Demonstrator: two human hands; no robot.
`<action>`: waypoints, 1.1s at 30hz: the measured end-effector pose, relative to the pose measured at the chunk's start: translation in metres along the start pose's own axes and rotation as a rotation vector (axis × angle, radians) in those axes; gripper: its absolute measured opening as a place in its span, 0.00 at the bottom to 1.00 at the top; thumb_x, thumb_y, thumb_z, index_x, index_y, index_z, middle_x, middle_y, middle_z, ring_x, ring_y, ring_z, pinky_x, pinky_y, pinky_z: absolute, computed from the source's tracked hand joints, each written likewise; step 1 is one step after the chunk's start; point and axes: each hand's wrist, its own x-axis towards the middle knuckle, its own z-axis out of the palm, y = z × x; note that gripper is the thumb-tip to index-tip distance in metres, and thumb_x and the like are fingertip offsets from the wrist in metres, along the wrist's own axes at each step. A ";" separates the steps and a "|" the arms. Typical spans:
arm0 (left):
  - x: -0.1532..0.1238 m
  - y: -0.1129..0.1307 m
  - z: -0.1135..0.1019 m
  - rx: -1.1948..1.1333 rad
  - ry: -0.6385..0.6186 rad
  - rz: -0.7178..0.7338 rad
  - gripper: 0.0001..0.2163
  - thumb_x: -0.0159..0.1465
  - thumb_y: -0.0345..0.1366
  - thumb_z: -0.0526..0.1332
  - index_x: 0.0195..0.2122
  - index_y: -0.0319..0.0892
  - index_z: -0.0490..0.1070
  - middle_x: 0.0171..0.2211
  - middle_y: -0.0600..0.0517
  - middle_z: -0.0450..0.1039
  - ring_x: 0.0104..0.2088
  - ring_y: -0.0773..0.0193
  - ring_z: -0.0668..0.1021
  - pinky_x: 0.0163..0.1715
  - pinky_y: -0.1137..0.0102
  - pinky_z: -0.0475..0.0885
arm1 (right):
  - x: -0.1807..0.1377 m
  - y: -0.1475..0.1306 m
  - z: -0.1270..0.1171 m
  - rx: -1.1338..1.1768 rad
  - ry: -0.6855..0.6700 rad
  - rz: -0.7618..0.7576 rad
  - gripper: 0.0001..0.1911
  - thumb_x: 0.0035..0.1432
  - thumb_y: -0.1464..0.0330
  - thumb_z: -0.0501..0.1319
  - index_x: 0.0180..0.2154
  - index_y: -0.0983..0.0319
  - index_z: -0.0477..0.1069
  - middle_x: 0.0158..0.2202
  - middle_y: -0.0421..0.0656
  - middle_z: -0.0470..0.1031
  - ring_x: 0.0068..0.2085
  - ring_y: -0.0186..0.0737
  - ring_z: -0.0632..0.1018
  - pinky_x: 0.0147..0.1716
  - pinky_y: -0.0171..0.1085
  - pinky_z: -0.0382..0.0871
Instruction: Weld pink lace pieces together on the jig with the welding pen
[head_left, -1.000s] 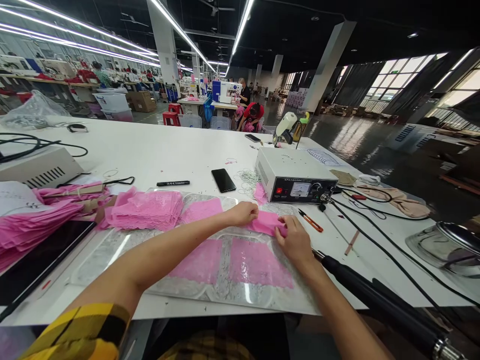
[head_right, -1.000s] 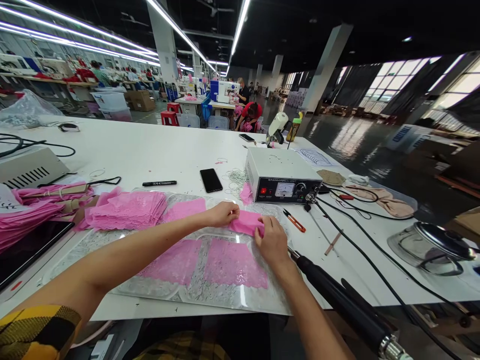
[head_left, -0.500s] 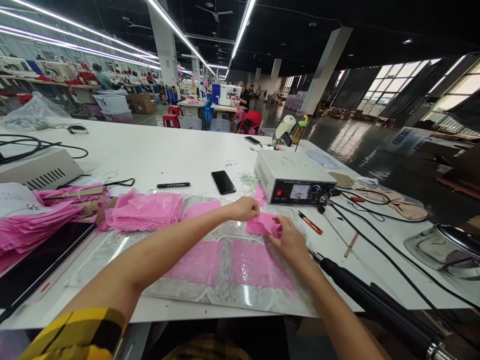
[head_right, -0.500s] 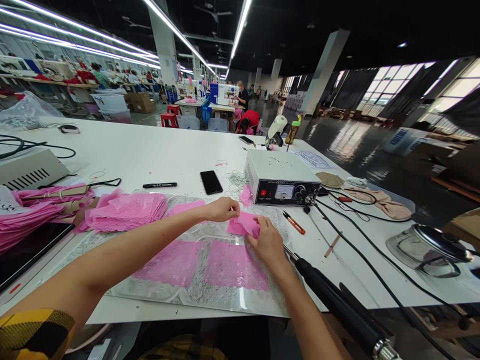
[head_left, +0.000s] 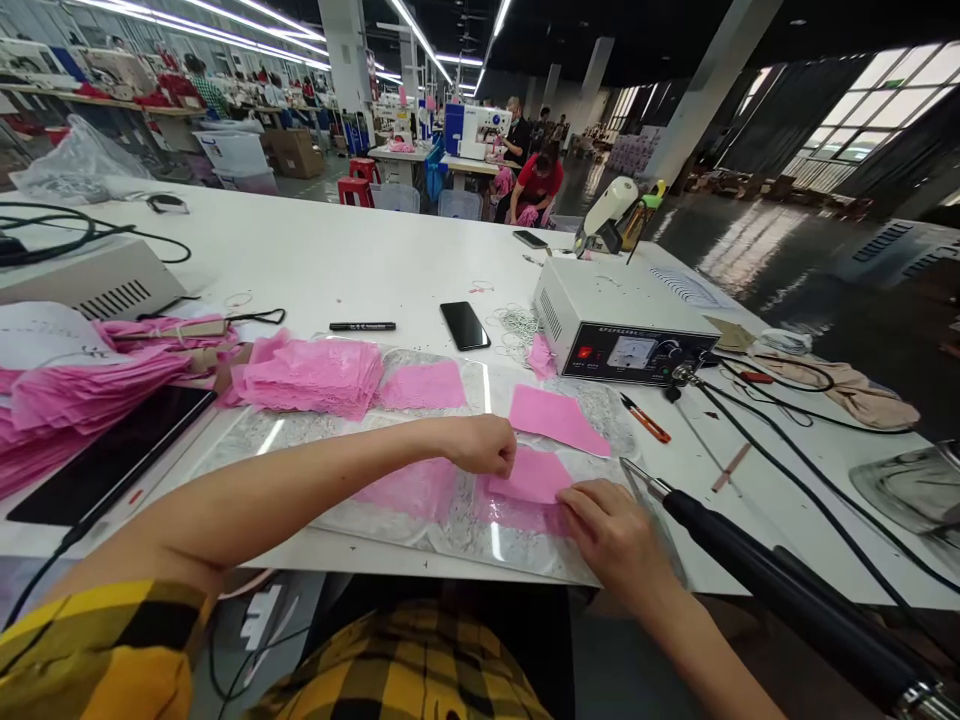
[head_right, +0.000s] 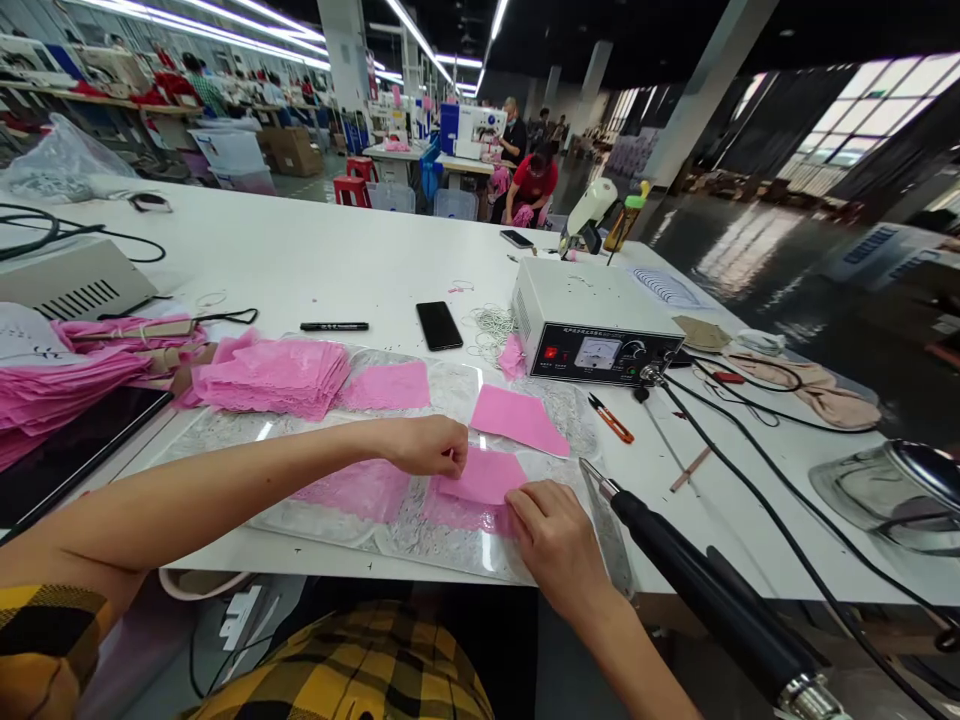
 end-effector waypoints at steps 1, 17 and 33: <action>-0.003 0.000 0.005 0.010 -0.002 0.002 0.06 0.56 0.27 0.61 0.23 0.39 0.73 0.30 0.52 0.76 0.30 0.67 0.74 0.28 0.75 0.65 | -0.002 -0.004 -0.001 0.002 -0.012 -0.018 0.09 0.62 0.74 0.55 0.37 0.59 0.73 0.32 0.42 0.76 0.35 0.37 0.75 0.39 0.38 0.66; -0.029 0.002 0.033 0.211 0.128 0.037 0.05 0.62 0.29 0.59 0.32 0.40 0.75 0.39 0.50 0.71 0.36 0.64 0.75 0.37 0.71 0.67 | 0.001 -0.013 -0.002 0.112 -0.168 0.003 0.11 0.63 0.71 0.54 0.35 0.59 0.75 0.32 0.43 0.77 0.33 0.37 0.76 0.35 0.38 0.70; -0.036 0.008 0.061 0.361 0.243 0.012 0.08 0.67 0.33 0.55 0.36 0.41 0.73 0.43 0.48 0.72 0.38 0.60 0.76 0.33 0.68 0.67 | 0.005 -0.012 -0.008 0.277 -0.293 0.154 0.11 0.63 0.69 0.55 0.33 0.57 0.76 0.32 0.43 0.77 0.34 0.38 0.77 0.34 0.39 0.72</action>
